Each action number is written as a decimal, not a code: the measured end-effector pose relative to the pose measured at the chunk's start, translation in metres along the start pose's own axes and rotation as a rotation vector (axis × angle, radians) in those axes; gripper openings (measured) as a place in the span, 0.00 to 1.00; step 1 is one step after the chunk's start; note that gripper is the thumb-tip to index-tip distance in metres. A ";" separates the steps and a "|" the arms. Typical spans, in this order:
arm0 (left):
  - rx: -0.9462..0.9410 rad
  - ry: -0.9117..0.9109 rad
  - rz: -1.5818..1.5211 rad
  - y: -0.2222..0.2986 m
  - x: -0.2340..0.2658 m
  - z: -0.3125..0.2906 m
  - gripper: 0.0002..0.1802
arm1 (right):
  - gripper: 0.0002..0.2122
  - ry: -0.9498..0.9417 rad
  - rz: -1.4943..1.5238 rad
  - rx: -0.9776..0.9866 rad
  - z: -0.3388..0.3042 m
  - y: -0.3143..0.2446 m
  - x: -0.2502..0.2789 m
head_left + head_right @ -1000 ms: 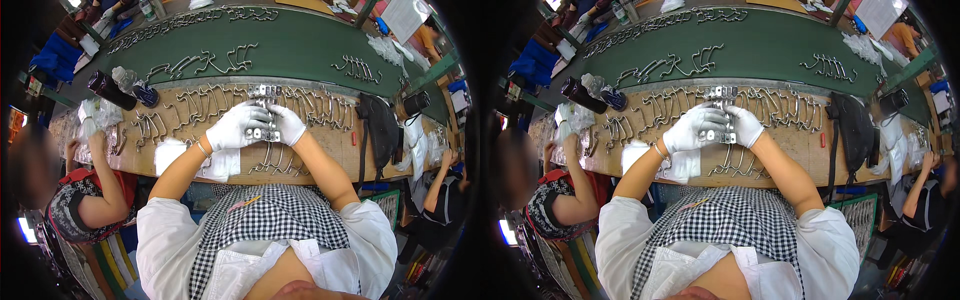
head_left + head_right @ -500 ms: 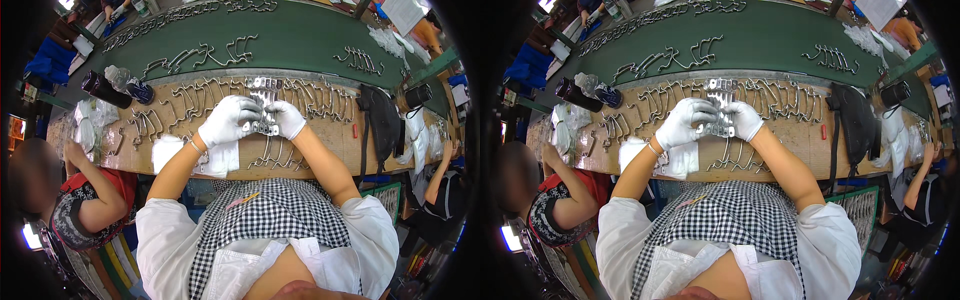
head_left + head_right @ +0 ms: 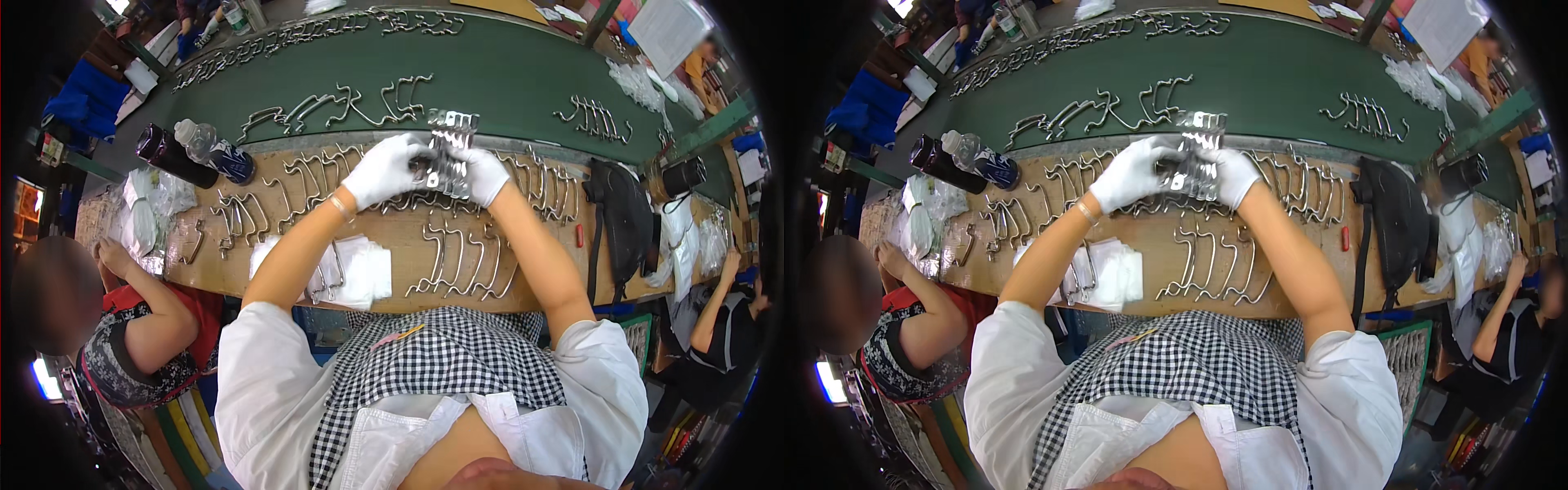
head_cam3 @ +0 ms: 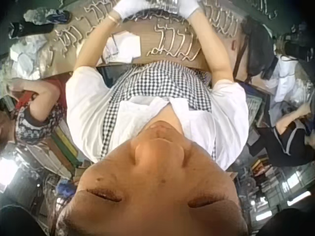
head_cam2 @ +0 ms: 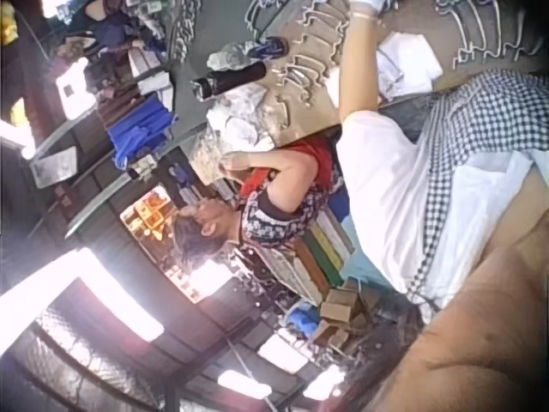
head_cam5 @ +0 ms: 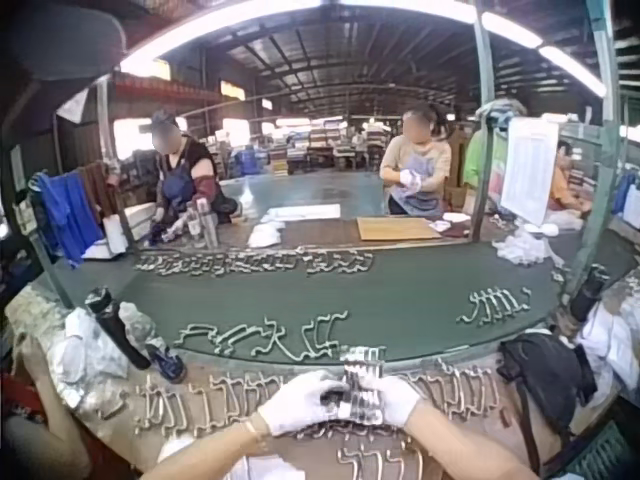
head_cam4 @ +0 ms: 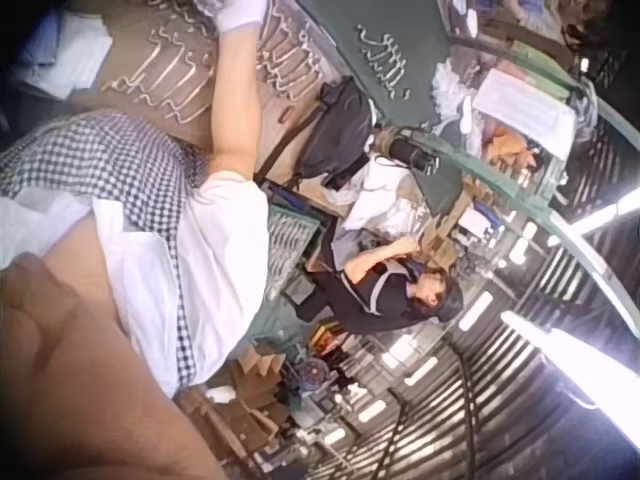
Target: The person stacks metal handles on the workbench and then packs them individually into plastic bags by hand.
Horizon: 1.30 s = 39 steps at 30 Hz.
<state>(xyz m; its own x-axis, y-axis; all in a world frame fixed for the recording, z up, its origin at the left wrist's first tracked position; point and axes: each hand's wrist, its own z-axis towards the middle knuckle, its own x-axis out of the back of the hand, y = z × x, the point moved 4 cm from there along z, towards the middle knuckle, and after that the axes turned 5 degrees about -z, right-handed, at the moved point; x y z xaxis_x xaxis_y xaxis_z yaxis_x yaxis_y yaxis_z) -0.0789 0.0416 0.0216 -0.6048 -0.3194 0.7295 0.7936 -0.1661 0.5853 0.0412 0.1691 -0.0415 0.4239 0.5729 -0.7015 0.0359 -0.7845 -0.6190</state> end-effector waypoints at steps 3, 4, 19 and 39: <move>0.139 0.007 -0.143 -0.017 -0.009 0.043 0.21 | 0.11 0.148 -0.145 0.047 0.022 -0.044 0.020; 0.197 -0.011 -0.185 -0.021 -0.011 0.059 0.22 | 0.10 0.116 -0.152 0.029 0.031 -0.060 0.034; 0.665 0.373 0.301 -0.135 0.043 0.047 0.19 | 0.18 0.891 -0.769 0.467 0.013 -0.263 0.225; 0.902 0.103 0.296 -0.110 0.027 0.055 0.24 | 0.07 0.148 -1.888 -0.200 0.114 -0.079 -0.027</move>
<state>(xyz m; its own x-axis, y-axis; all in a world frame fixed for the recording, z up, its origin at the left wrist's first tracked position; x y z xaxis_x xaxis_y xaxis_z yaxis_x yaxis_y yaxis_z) -0.1866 0.1025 -0.0036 -0.3445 -0.3213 0.8821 0.5378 0.7026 0.4659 -0.0762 0.2423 -0.0136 -0.2251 0.5797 0.7831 0.5634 0.7332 -0.3808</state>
